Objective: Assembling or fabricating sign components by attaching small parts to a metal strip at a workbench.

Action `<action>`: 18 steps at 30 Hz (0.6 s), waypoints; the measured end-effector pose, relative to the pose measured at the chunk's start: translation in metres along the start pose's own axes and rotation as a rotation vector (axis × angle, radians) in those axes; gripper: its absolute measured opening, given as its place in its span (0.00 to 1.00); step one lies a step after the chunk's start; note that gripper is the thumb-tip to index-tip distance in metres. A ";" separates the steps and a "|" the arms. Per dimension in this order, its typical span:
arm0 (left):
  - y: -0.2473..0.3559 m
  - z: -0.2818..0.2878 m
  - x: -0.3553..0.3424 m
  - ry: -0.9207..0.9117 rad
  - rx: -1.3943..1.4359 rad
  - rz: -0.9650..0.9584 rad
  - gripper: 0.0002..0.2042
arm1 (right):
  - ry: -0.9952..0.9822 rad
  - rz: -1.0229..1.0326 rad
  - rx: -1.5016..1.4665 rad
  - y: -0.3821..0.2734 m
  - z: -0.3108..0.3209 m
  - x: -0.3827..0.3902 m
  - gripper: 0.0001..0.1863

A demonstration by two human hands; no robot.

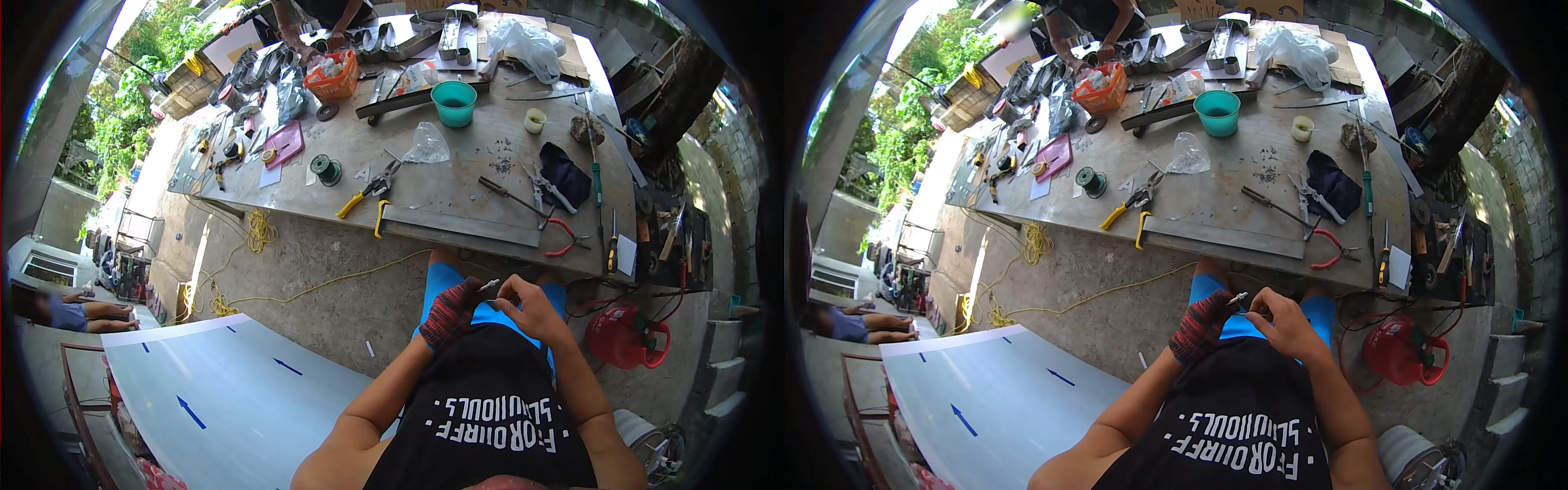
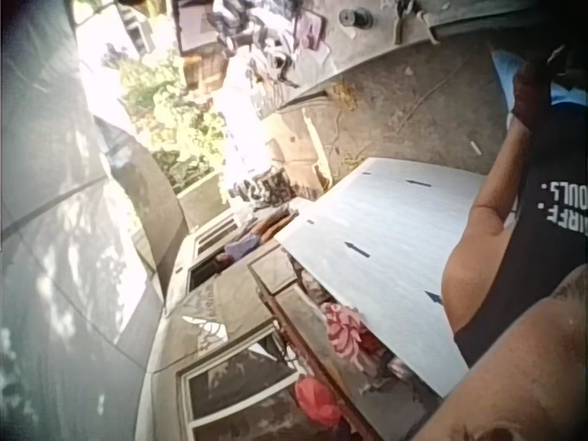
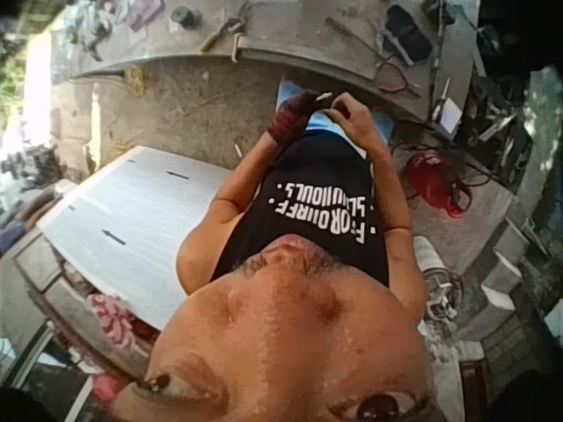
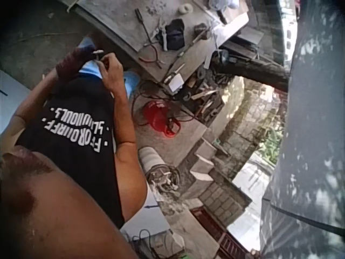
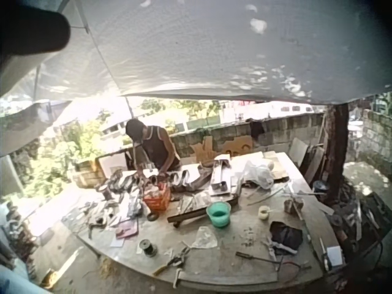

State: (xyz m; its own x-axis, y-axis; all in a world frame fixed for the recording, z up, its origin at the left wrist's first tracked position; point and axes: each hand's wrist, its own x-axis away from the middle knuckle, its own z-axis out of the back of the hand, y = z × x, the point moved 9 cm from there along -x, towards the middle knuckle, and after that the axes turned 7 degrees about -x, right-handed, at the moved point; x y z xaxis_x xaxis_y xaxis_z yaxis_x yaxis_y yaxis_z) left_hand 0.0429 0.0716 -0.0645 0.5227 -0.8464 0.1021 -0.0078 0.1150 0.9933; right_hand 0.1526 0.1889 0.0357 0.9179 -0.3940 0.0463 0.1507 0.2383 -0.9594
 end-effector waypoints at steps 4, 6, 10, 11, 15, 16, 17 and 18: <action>-0.008 -0.005 0.000 -0.044 0.058 0.079 0.09 | -0.029 -0.074 -0.036 0.024 -0.005 -0.002 0.14; 0.000 -0.003 0.002 -0.038 0.031 0.010 0.09 | -0.024 -0.054 0.036 0.017 -0.003 -0.003 0.13; -0.006 -0.002 0.002 -0.033 0.085 0.052 0.09 | 0.067 0.015 0.010 -0.008 0.000 -0.002 0.12; -0.009 -0.001 0.002 -0.031 0.087 0.054 0.09 | 0.028 0.008 0.021 -0.008 -0.003 -0.002 0.12; -0.010 -0.006 0.001 -0.061 0.128 -0.002 0.09 | -0.105 -0.009 0.071 0.014 -0.008 -0.005 0.13; -0.015 -0.010 0.001 -0.072 0.361 0.079 0.10 | -0.107 -0.008 0.067 0.014 -0.008 -0.004 0.13; -0.014 -0.010 0.002 -0.070 0.359 0.080 0.10 | -0.065 -0.022 0.016 0.014 -0.004 -0.002 0.13; -0.004 -0.006 0.003 -0.034 0.219 -0.006 0.09 | -0.026 -0.040 -0.032 0.010 -0.002 -0.003 0.12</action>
State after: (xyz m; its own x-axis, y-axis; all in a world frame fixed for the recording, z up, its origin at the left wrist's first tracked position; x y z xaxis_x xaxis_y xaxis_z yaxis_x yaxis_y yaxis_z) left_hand 0.0491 0.0718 -0.0680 0.4946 -0.8640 0.0946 -0.1915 -0.0021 0.9815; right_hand 0.1509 0.1906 0.0256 0.9208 -0.3791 0.0919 0.1763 0.1943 -0.9650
